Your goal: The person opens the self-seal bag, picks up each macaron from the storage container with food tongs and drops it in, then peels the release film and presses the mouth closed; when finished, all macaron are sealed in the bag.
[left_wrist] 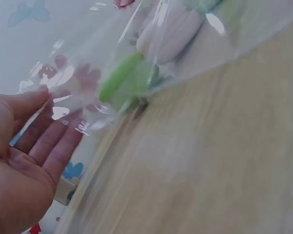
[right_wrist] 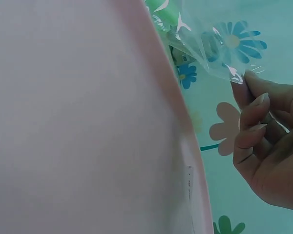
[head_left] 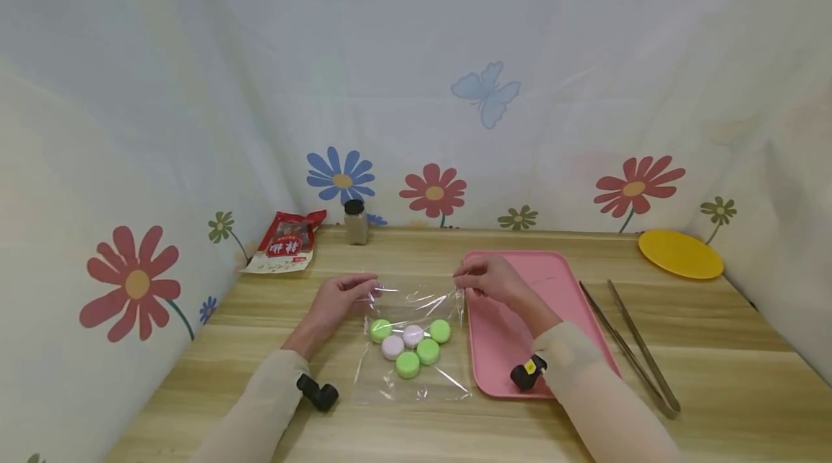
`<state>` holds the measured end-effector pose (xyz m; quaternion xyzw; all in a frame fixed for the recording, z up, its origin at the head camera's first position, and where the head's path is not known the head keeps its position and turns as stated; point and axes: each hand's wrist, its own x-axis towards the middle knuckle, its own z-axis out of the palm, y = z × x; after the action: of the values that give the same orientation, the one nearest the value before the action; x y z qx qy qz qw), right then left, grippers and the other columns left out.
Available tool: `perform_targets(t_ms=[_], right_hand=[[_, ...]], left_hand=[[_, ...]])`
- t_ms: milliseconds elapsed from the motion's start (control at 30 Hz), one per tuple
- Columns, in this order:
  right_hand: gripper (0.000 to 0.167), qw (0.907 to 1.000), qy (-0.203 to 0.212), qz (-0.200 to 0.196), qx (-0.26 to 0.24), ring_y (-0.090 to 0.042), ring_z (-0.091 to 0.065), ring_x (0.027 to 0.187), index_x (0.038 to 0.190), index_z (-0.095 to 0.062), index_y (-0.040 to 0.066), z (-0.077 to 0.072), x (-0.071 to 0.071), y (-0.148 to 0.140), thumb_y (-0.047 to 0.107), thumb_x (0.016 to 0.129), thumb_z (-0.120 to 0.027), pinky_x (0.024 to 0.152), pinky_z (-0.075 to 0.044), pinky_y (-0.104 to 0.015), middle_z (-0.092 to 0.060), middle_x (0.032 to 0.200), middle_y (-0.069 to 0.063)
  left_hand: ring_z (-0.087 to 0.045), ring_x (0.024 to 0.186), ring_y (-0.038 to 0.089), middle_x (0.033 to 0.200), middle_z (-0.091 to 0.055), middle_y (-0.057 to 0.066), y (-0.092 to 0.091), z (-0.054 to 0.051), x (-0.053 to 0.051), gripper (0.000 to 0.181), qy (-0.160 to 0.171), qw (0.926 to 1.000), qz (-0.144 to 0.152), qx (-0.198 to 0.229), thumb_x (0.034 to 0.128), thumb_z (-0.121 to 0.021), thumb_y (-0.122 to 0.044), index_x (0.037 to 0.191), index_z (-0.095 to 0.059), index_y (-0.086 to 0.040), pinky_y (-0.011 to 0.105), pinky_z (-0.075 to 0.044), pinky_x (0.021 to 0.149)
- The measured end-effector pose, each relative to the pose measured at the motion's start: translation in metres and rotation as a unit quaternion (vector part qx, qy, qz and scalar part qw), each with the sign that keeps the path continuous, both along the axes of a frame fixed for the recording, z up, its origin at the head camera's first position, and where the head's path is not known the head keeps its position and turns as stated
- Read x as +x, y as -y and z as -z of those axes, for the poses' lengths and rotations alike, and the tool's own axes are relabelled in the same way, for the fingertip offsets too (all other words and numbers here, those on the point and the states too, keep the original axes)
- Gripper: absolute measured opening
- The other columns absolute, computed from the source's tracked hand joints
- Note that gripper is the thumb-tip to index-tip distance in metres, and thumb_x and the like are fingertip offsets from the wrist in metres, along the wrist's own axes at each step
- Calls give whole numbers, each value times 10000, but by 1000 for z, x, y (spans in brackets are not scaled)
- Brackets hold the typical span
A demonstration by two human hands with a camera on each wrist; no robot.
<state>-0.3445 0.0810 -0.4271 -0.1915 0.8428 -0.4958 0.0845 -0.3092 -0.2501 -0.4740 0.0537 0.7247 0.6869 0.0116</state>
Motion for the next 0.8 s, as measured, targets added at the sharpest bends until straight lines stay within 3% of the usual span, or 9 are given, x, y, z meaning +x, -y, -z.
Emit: perform_targets(t_ms=[167,333,467,567,700,800], right_hand=[[232,9995,73,-36,-298,-157,-503,581,1131,-743,8,4,-2,0,127,933,-723,549,-423,-281,-710,865,-135],[235,9965,393,206,-715,-125,-478,560,1130,-750,10,8,-3,0,121,924,-732,533,-393,-255,-725,845,-112],[202,9962,272,422,-708,-138,-497,629,1080,-782,54,8,-2,0,144,900,-763,554,-414,-259,-736,904,-34],[203,9962,293,462,-674,-150,-489,641,1075,-789,82,7,-1,0,168,891,-774,546,-405,-257,-722,903,-20],[297,9913,809,237,-1006,-126,-465,549,1184,-730,19,7,-2,-1,156,921,-729,489,-349,-233,-720,835,-78],[386,9810,1365,7,-1382,-94,-466,501,1279,-647,-37,9,-4,-2,140,939,-692,449,-322,-212,-755,922,-101]], left_hand=[[-726,963,267,1206,-621,349,-1,-2,0,407,-214,9990,1,400,968,-652,-49,1307,-552,152,383,-578,858],[-733,944,246,1161,-668,291,3,0,-3,437,-222,9984,151,490,969,-666,-102,1297,-548,161,405,-572,868],[-706,1033,278,1186,-680,241,5,1,-4,439,-255,9990,220,293,979,-666,-166,1305,-576,112,421,-554,914],[-673,1064,205,1231,-687,147,7,0,-3,389,-312,9989,-54,-351,975,-679,-257,1268,-668,-3,352,-556,902],[-575,804,107,1055,-703,47,11,-6,0,344,-350,9951,-291,-882,962,-690,-321,1208,-731,-83,234,-486,661],[-456,604,105,894,-687,71,12,-9,1,402,-179,9989,-49,-430,971,-682,-281,1253,-677,5,228,-365,516]])
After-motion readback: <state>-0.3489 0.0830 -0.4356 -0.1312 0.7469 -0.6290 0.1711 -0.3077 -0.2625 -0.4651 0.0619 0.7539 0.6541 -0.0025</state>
